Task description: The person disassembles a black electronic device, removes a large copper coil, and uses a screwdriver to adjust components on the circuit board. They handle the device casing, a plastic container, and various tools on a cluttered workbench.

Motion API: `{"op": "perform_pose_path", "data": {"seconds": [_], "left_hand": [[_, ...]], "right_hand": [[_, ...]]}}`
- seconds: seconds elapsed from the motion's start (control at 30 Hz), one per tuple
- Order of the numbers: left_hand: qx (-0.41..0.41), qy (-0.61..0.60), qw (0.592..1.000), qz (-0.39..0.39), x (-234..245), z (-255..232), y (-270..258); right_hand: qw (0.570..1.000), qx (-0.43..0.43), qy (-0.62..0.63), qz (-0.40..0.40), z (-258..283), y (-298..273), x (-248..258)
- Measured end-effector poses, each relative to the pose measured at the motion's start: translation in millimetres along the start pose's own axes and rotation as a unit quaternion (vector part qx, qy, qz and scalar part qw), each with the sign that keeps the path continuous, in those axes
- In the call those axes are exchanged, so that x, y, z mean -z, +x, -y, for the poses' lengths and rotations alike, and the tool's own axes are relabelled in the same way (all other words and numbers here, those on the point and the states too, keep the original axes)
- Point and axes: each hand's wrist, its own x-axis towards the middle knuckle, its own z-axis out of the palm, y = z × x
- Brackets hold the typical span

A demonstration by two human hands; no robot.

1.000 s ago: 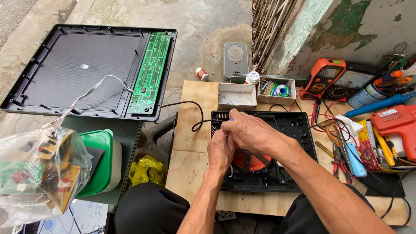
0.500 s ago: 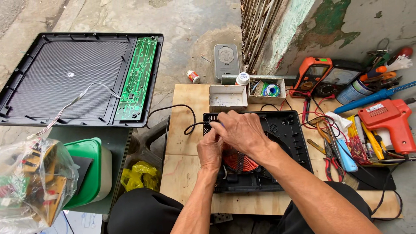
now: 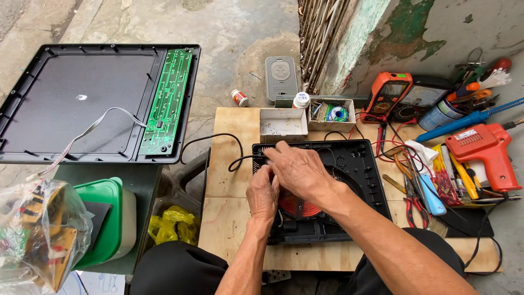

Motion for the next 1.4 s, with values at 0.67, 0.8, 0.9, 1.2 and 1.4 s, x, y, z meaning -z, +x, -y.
{"op": "perform_pose_path", "data": {"seconds": [0.67,0.8,0.9,1.2,1.4], "left_hand": [[0.114,-0.021,0.989,0.091,15,-12,-1],[0.109,-0.022,0.990,0.087,14,-11,1],[0.107,-0.023,0.991,0.081,15,-13,-1],[0.128,-0.028,0.988,0.082,19,-21,2],[0.203,-0.047,0.973,0.098,24,-25,5]], "right_hand": [[0.992,-0.072,0.072,0.068,-6,1,19],[0.991,0.005,0.081,0.103,0,0,26],[0.989,-0.023,0.100,0.104,5,-3,31],[0.992,0.006,0.087,0.089,-1,-10,36],[0.980,0.008,0.185,-0.068,-62,-56,37]]}}
